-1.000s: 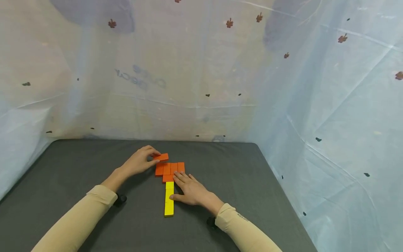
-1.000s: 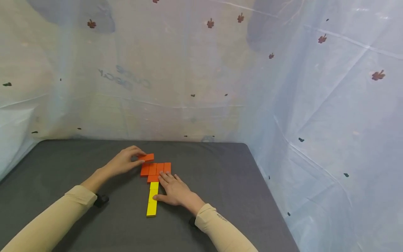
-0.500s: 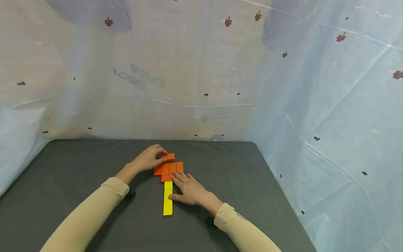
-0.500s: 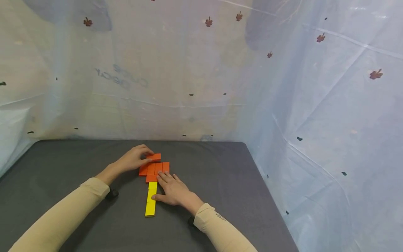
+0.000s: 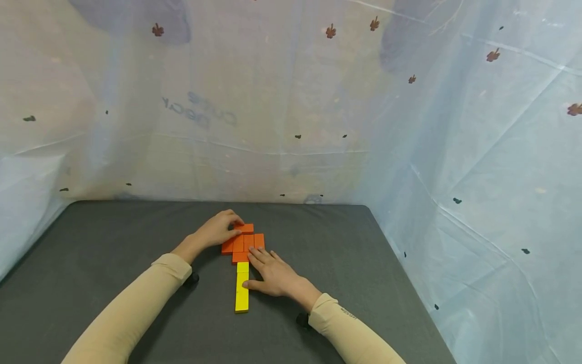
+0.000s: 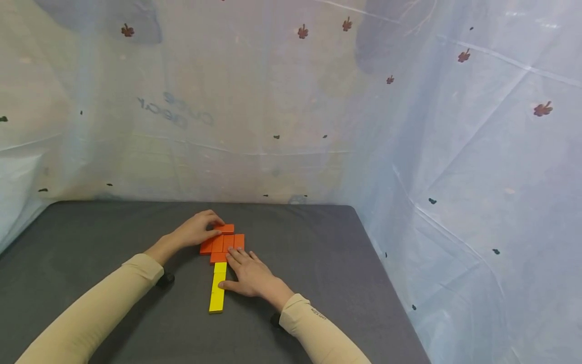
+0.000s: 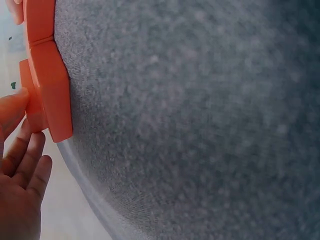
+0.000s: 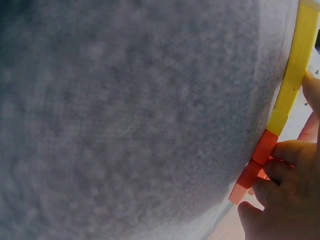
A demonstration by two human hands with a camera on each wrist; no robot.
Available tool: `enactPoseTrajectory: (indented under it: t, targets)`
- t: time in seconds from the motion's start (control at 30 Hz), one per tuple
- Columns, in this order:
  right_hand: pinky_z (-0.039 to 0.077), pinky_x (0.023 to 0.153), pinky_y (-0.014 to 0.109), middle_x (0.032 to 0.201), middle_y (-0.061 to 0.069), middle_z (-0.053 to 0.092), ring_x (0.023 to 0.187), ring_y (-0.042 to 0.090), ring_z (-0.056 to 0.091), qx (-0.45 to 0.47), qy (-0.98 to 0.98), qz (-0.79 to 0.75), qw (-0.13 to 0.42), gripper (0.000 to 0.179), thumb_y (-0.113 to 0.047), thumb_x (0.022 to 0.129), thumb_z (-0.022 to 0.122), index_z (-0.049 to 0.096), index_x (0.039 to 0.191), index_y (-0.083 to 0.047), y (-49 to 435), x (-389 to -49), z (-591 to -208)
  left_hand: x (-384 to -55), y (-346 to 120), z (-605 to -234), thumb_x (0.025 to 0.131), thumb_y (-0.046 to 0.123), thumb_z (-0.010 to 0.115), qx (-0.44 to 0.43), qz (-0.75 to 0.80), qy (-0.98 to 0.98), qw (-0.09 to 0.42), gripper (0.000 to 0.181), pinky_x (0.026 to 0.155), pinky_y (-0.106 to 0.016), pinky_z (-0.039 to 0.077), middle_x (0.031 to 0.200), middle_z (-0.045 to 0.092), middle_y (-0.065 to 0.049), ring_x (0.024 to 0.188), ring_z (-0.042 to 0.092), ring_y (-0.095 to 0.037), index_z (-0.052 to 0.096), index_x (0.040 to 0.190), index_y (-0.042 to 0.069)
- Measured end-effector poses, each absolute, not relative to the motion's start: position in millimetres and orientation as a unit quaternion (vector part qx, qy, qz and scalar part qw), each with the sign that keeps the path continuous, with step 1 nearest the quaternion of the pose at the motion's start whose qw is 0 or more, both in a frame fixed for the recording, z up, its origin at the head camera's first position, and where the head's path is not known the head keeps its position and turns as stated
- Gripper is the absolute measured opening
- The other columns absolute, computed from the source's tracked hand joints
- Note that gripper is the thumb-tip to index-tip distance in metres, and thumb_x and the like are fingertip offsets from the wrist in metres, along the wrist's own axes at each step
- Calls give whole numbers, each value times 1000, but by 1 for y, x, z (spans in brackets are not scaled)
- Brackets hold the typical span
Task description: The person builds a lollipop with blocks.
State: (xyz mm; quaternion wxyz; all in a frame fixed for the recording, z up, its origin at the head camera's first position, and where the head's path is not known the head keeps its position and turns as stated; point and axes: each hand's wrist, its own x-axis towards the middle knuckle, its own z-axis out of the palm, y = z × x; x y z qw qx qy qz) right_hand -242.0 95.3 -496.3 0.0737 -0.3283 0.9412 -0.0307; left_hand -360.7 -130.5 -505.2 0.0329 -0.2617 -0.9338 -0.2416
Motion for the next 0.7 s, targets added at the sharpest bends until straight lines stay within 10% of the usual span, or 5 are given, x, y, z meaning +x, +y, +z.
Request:
enactPoseTrajectory:
  t: [0.7]
  targets:
    - [21,118,47,161,-5,11,148,18,13,-330,941,-29,73,84,-71,90,37,21,154,-19,96,-243,-497,-360,-129,-505,92,23,66,-266,-226,-937,-1,24,89,-44,51,112,60,-6,99,59,-22,69,114,13]
